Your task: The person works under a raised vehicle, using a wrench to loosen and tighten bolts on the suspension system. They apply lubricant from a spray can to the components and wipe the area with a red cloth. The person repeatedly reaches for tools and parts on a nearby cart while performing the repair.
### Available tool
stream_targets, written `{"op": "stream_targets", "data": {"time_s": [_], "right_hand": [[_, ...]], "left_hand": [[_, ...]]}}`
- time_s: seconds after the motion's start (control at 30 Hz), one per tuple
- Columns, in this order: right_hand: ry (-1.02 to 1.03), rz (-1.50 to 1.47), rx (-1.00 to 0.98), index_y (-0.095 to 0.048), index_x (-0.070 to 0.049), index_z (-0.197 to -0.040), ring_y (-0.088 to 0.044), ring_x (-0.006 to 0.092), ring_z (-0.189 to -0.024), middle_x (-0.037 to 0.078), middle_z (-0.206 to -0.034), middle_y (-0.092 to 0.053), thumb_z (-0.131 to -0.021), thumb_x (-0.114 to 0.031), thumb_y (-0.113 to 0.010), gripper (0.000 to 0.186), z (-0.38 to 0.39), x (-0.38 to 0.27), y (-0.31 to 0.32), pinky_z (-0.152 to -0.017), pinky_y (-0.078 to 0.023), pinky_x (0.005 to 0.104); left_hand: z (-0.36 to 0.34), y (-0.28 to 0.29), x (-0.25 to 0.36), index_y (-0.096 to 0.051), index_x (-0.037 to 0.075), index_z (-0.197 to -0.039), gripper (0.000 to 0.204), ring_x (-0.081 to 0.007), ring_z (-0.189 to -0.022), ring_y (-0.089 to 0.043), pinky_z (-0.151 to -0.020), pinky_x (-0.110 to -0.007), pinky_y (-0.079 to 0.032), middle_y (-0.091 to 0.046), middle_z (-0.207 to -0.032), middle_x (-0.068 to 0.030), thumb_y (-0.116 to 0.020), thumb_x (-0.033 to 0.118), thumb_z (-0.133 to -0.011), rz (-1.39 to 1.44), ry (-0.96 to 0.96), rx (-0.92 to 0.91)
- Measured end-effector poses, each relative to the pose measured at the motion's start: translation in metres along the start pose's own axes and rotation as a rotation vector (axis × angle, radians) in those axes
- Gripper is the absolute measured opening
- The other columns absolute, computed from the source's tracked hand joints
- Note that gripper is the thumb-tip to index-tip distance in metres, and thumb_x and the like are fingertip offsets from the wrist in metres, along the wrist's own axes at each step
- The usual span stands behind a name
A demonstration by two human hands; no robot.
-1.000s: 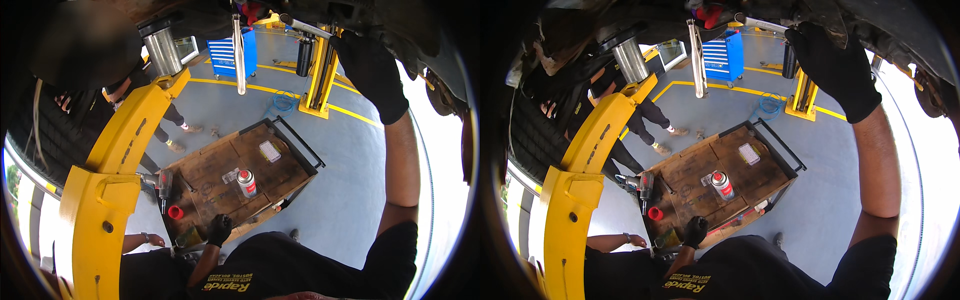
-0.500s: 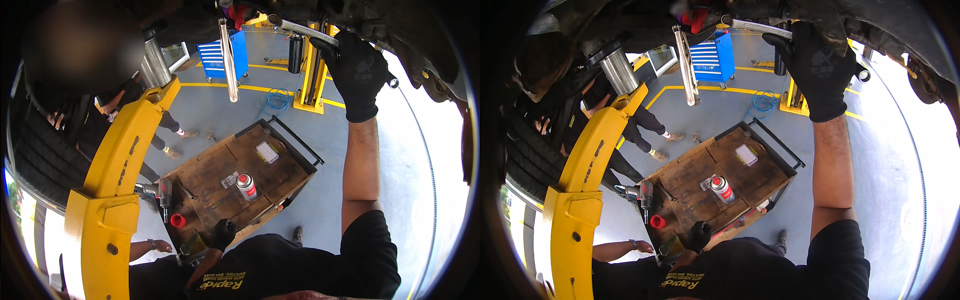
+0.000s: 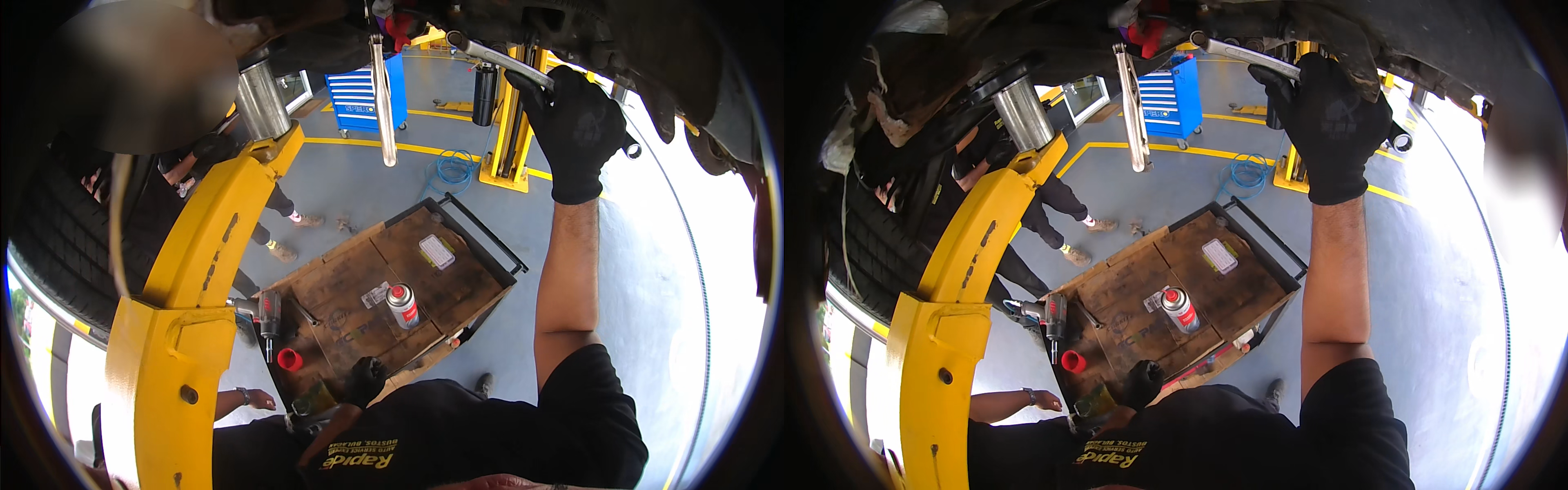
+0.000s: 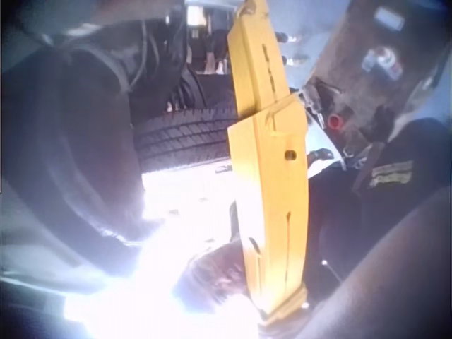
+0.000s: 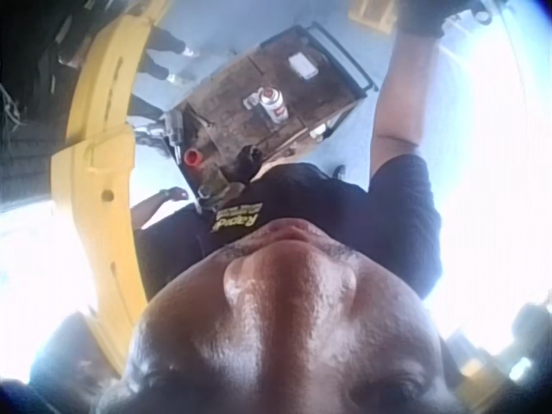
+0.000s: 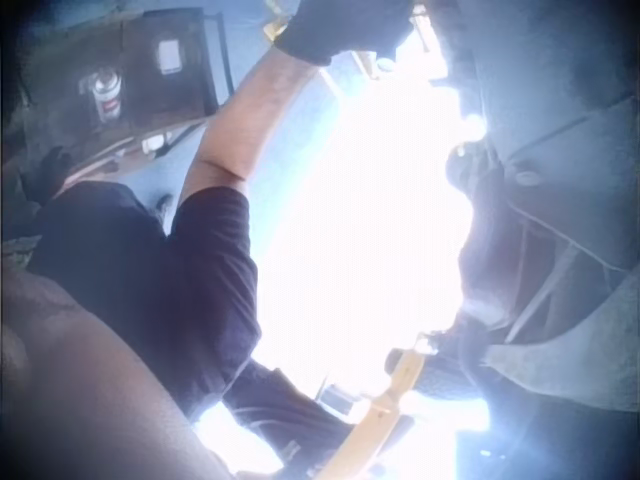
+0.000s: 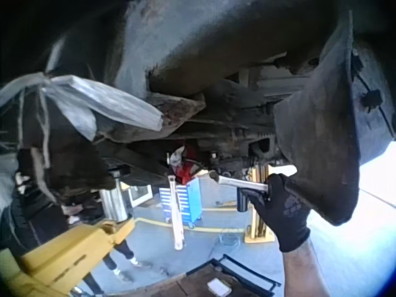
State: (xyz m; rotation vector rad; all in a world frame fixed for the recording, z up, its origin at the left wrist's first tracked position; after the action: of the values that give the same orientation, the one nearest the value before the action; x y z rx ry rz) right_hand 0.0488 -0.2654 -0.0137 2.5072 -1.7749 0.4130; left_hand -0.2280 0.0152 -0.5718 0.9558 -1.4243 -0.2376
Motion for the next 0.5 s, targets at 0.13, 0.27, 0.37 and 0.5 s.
{"op": "stream_targets", "data": {"time_s": [0.13, 0.27, 0.37, 0.5], "right_hand": [[-0.007, 0.022, 0.037, -0.077, -0.014, -0.087, -0.067, 0.0154, -0.055, 0.001, -0.067, -0.069, -0.087, -0.060, -0.087, 0.047, -0.004, -0.006, 0.005, -0.054, -0.048, 0.0296], [-0.025, 0.037, 0.059, -0.075, -0.015, -0.085, -0.066, 0.0155, -0.056, 0.000, -0.066, -0.068, -0.089, -0.059, -0.085, 0.045, 0.000, -0.010, 0.010, -0.054, -0.048, 0.0312], [-0.163, 0.017, -0.084, -0.074, -0.015, -0.088, -0.067, 0.0175, -0.060, 0.000, -0.068, -0.068, -0.090, -0.053, -0.085, 0.039, 0.006, -0.016, 0.009, -0.057, -0.049, 0.0341], [-0.084, -0.124, -0.033, -0.079, -0.013, -0.104, -0.073, 0.0182, -0.069, 0.004, -0.081, -0.076, -0.090, -0.053, -0.084, 0.042, 0.007, -0.002, 0.008, -0.063, -0.054, 0.0344]], "left_hand": [[0.002, 0.002, 0.002, -0.073, 0.006, -0.101, 0.023, -0.0414, -0.096, -0.074, -0.083, -0.049, -0.059, -0.076, -0.100, -0.0176, -0.076, 0.026, -0.093, -0.035, -0.004, 0.013], [0.007, 0.000, 0.000, -0.073, 0.006, -0.101, 0.023, -0.0413, -0.096, -0.074, -0.083, -0.049, -0.059, -0.076, -0.100, -0.0172, -0.076, 0.027, -0.092, -0.036, -0.019, 0.050], [0.005, 0.000, -0.007, -0.073, 0.006, -0.102, 0.024, -0.0405, -0.096, -0.074, -0.083, -0.049, -0.059, -0.076, -0.100, -0.0172, -0.077, 0.027, -0.092, -0.083, -0.033, 0.029], [0.007, 0.001, 0.001, -0.071, 0.006, -0.104, 0.029, -0.0409, -0.094, -0.074, -0.082, -0.051, -0.059, -0.074, -0.101, -0.0190, -0.078, 0.032, -0.092, -0.046, -0.005, 0.052]]}}
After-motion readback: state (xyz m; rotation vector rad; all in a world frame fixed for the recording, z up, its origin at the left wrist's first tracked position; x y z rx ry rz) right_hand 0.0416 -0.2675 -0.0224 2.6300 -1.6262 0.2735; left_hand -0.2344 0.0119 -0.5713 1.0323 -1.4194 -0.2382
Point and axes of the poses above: each hand's wrist, its own z-axis away from the middle knuckle, its own y-axis out of the back of the hand, x = y × z, the point moved 7 cm from there along -z, towards the middle knuckle
